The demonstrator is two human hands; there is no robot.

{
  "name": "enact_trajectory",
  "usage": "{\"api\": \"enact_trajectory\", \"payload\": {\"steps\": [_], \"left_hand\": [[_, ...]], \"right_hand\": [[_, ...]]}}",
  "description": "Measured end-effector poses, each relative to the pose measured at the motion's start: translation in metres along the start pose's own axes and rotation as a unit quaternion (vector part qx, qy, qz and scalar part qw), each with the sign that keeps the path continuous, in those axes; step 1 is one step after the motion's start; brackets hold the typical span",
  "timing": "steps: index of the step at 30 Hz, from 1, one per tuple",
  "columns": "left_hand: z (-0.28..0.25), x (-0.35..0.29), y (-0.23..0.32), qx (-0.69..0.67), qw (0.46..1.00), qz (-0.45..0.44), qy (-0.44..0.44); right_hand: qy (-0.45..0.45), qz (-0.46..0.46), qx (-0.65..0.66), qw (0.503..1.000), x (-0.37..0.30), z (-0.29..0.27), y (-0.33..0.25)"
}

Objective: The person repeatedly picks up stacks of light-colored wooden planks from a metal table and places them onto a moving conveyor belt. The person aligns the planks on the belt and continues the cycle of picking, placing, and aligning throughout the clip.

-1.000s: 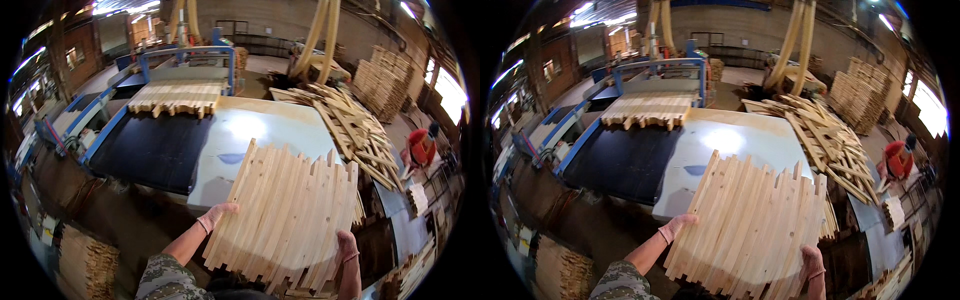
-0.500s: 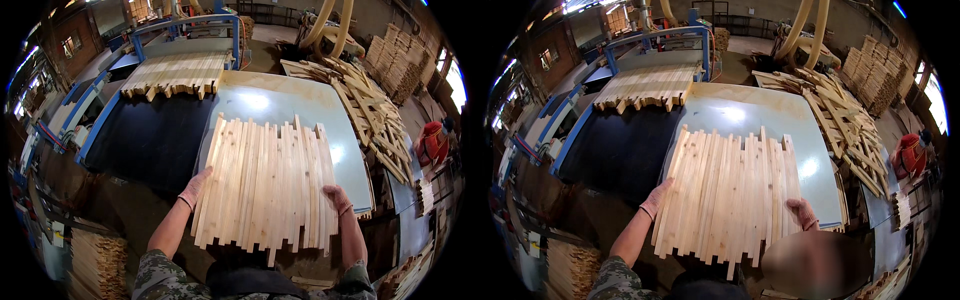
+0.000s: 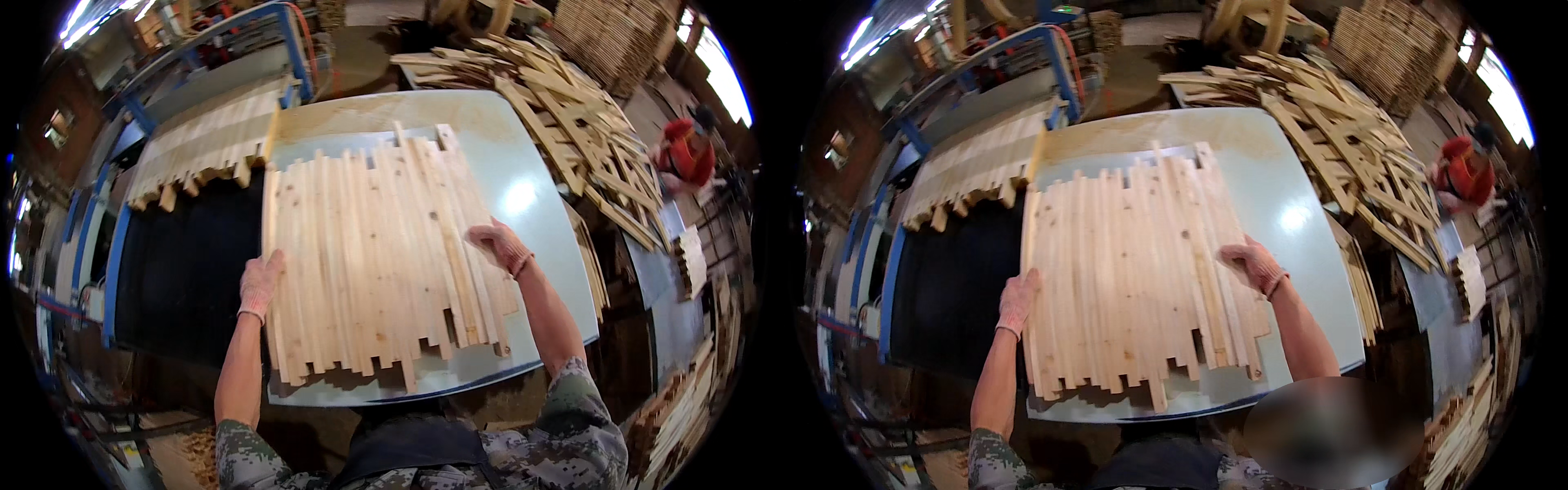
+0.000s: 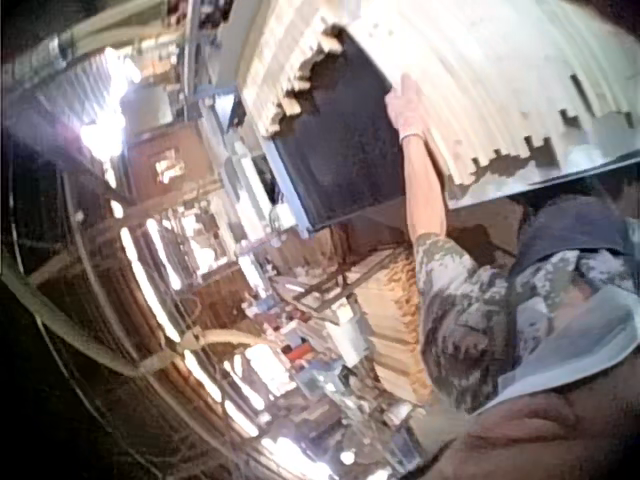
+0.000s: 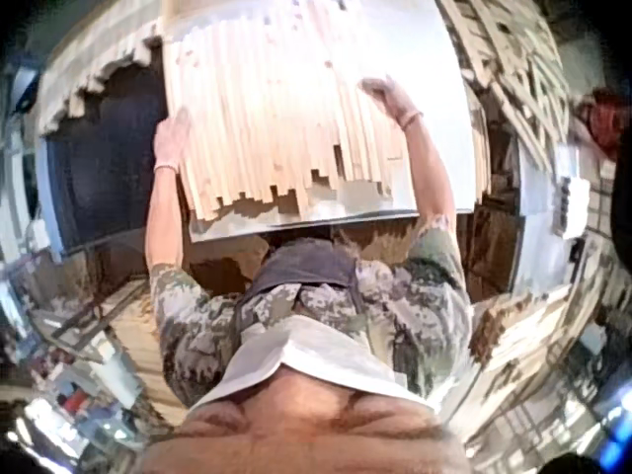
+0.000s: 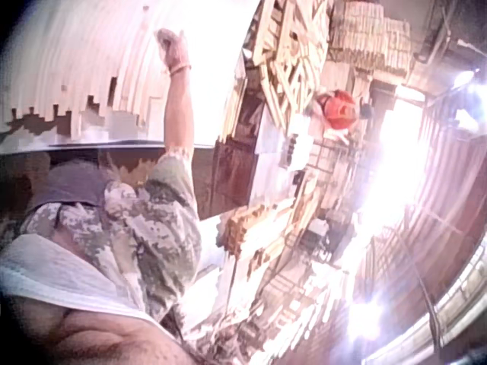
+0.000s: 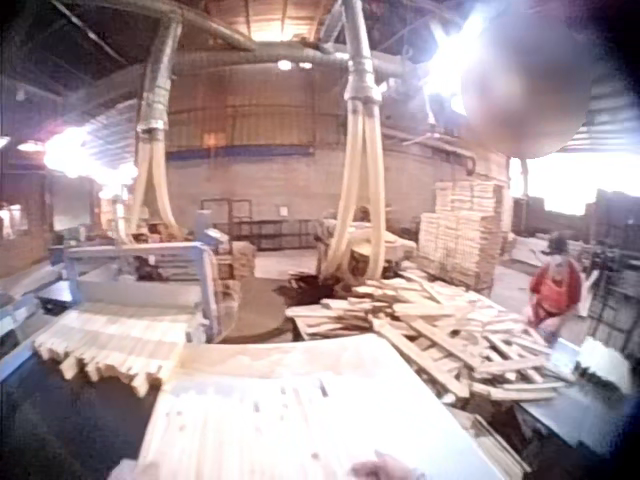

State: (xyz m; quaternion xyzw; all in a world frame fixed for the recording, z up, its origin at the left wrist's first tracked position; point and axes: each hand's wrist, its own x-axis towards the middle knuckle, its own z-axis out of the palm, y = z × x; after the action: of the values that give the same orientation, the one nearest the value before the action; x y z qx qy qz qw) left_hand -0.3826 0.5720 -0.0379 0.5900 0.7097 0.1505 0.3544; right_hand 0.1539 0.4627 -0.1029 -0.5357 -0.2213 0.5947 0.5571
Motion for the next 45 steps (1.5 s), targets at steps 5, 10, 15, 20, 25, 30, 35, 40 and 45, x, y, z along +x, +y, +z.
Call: {"api": "enact_trajectory", "payload": {"steps": [5,10,15,20,25,30,35,40,45], "left_hand": [[0.013,0.009,-0.045,-0.132,0.985,0.088,0.066],[0.022,0.009,-0.016,-0.152,0.979,0.134,0.024],[0.007,0.02,-0.061,-0.113,0.98,0.16,0.029],[0.016,0.005,-0.026,0.12,0.978,0.142,0.094],[0.021,0.023,-0.055,0.117,0.976,0.155,0.094],[0.007,0.014,-0.102,-0.032,0.99,0.134,0.004],[0.028,-0.065,-0.069,0.045,0.984,0.166,0.039],[0.044,-0.015,-0.089,0.162,0.979,0.08,0.097],[0.049,-0.041,-0.084,0.197,0.963,0.127,0.131]], "right_hand": [[0.052,0.005,-0.56,0.827,-0.031,0.054,-0.056],[0.125,-0.023,-0.532,0.837,-0.048,0.042,-0.042],[0.114,-0.007,-0.533,0.838,-0.04,0.05,-0.03],[0.098,-0.059,-0.479,0.87,-0.071,0.032,-0.017],[0.069,-0.16,-0.274,0.946,-0.107,-0.016,0.039],[0.059,-0.131,-0.231,0.962,-0.176,-0.024,0.058],[0.235,-0.144,-0.274,0.921,-0.201,-0.041,0.086],[0.36,-0.2,-0.481,0.774,-0.243,-0.056,0.114],[0.377,-0.162,-0.542,0.734,-0.245,-0.04,0.134]]}}
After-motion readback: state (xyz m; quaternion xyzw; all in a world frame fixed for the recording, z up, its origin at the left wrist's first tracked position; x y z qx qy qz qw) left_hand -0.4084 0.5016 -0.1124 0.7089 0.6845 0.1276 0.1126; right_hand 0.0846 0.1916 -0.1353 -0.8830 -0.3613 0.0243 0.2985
